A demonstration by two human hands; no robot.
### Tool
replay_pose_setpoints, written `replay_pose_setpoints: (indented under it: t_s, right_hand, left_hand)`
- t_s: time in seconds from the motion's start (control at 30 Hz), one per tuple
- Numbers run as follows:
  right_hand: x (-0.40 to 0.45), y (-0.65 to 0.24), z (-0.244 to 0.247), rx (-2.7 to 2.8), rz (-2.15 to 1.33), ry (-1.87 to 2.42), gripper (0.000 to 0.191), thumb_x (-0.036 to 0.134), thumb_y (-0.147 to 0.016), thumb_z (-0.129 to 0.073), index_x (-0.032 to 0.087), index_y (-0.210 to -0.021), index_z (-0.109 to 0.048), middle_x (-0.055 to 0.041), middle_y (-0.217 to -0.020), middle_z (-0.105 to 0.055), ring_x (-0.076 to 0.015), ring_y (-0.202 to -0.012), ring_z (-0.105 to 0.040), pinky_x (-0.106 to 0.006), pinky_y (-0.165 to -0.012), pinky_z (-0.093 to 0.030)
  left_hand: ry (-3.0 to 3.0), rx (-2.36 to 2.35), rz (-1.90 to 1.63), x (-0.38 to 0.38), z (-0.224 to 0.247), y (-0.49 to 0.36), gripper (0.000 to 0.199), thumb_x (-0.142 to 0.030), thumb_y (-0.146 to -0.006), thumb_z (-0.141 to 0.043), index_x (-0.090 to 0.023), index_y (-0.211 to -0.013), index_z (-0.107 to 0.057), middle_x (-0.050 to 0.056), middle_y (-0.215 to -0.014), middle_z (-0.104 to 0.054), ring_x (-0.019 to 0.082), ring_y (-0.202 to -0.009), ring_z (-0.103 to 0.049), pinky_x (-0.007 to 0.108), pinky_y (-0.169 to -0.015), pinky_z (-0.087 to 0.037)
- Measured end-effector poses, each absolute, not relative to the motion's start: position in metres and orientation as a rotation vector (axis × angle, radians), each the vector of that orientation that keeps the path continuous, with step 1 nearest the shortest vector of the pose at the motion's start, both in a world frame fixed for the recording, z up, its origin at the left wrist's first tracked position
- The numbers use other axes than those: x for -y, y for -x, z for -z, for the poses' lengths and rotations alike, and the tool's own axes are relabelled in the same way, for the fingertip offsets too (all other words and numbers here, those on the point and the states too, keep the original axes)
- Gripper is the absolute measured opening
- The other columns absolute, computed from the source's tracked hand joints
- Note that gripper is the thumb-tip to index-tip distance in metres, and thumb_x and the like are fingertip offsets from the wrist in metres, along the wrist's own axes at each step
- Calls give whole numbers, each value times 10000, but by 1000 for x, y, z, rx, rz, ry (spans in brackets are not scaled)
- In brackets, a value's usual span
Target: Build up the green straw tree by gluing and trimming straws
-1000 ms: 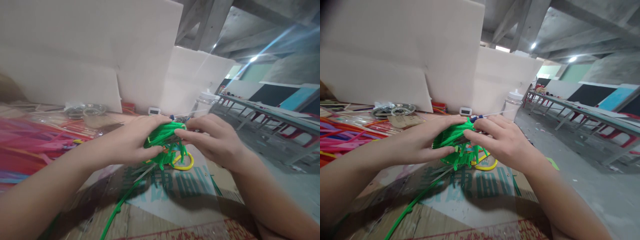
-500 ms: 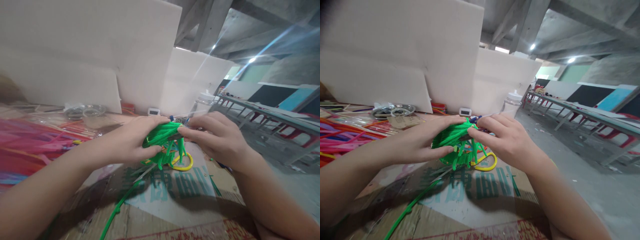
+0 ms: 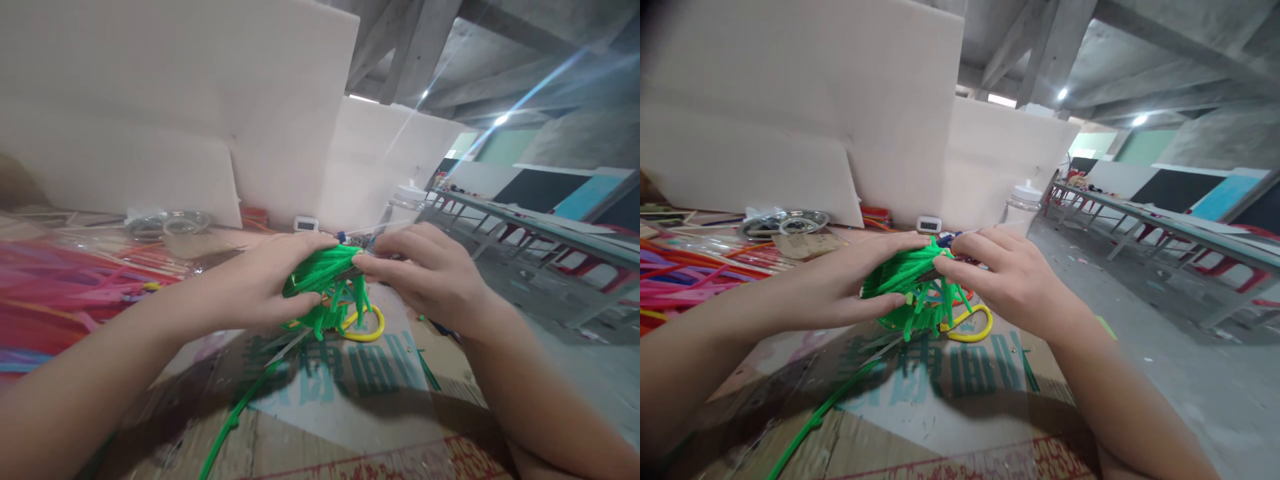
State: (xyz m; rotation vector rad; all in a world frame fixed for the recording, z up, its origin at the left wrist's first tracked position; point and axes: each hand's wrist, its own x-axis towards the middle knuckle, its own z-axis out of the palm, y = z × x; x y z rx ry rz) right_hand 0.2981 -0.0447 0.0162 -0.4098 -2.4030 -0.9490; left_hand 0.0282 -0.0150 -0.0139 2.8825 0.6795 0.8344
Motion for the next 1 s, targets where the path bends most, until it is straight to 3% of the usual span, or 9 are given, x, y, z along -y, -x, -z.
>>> replay_pose_setpoints:
  t_s: [0.33,0.7,1.0]
  right_hand:
    - [44,-297,-15,2391,971,404,198,134,-951,-560,195,-1127,-625,-77,-955,-685,-177,-833,-602,-323,-702,-452]
    - [51,-301,-26,2328,1040,522,220,159,-923,-625,216,-1134,-645,-60,-946,-681,-158,-788,-599,-301,-699,-475]
    - [53,-294,-19,2316,967,511,210,183,-929,-626,215,-1136,-642,-63,-955,-682,-162,-810,-617,-297,-706,-488]
  left_hand:
    - [-2855,-668,-849,14,16,-28,660,-371,-891,-626,-252,-1479,-353,96,-1492,-499,299,-1325,-515,476,-1104,-443]
    - [-2848,-708,-814,11,13,-24,660,-403,-901,-616,-224,-1482,-358,117,-1474,-519,290,-1301,-537,446,-1087,-452]
    - [-2789,-692,-805,6,11,-23,490,-388,-1022,-432,-284,-1499,-384,49,-1532,-483,249,-1376,-480,423,-1160,-387]
